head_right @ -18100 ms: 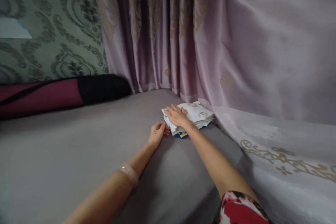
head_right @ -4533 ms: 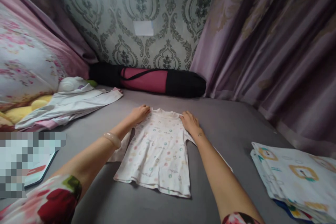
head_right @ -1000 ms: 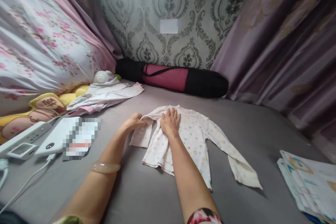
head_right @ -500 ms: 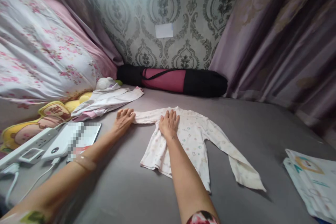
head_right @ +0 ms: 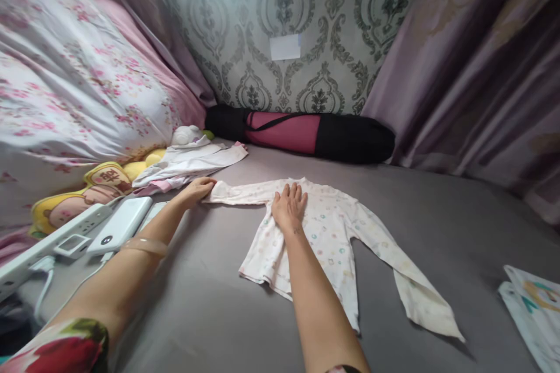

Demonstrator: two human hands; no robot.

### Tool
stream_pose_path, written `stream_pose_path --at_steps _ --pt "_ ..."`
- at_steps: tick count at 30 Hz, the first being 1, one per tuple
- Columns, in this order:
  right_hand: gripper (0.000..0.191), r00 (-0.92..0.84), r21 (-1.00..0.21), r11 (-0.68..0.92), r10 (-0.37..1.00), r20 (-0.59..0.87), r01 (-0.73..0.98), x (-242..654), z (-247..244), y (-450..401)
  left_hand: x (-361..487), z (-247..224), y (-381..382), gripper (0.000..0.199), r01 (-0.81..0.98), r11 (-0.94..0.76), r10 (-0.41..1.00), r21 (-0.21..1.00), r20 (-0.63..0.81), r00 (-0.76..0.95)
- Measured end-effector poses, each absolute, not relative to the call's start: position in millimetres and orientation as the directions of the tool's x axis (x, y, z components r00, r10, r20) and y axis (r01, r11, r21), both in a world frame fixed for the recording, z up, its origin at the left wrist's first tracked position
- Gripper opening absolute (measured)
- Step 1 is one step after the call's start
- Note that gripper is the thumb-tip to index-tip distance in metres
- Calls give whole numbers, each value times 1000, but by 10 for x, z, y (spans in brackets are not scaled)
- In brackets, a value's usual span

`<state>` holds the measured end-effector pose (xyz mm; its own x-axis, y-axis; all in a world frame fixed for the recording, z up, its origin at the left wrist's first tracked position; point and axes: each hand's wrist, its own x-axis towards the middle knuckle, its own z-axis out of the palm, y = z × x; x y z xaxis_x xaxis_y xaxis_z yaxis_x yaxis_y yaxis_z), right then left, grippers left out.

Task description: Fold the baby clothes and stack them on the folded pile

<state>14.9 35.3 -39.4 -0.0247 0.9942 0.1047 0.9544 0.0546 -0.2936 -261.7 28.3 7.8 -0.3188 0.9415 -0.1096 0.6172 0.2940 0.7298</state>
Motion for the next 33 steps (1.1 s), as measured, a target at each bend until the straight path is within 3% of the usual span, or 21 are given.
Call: stream_pose_path --at_steps 3,9,14,19,26,31,33 --pt "58 -25 -291 57 993 113 955 148 -395 350 -2572 81 302 40 601 264 962 754 -158 -225" --pt "57 -17 -291 54 991 130 955 138 -410 353 -2619 85 253 54 586 183 982 789 -175 -71" --pt "54 -66 -314 120 982 178 942 131 -395 367 -2678 58 293 40 643 85 989 761 14 -148" --pt "53 -245 -343 288 956 163 894 101 -368 372 -2764 13 362 24 846 82 965 527 171 -200" --pt "58 -279 -310 277 960 36 910 72 -343 342 -2728 -63 293 27 978 187 980 95 50 -192" --pt "57 -271 -293 266 962 24 918 67 -335 341 -2631 -60 300 28 978 205 979 -29 28 -204" --pt "55 -273 -289 270 962 32 918 67 -340 342 -2543 -6 330 27 971 236 969 -40 82 -232"
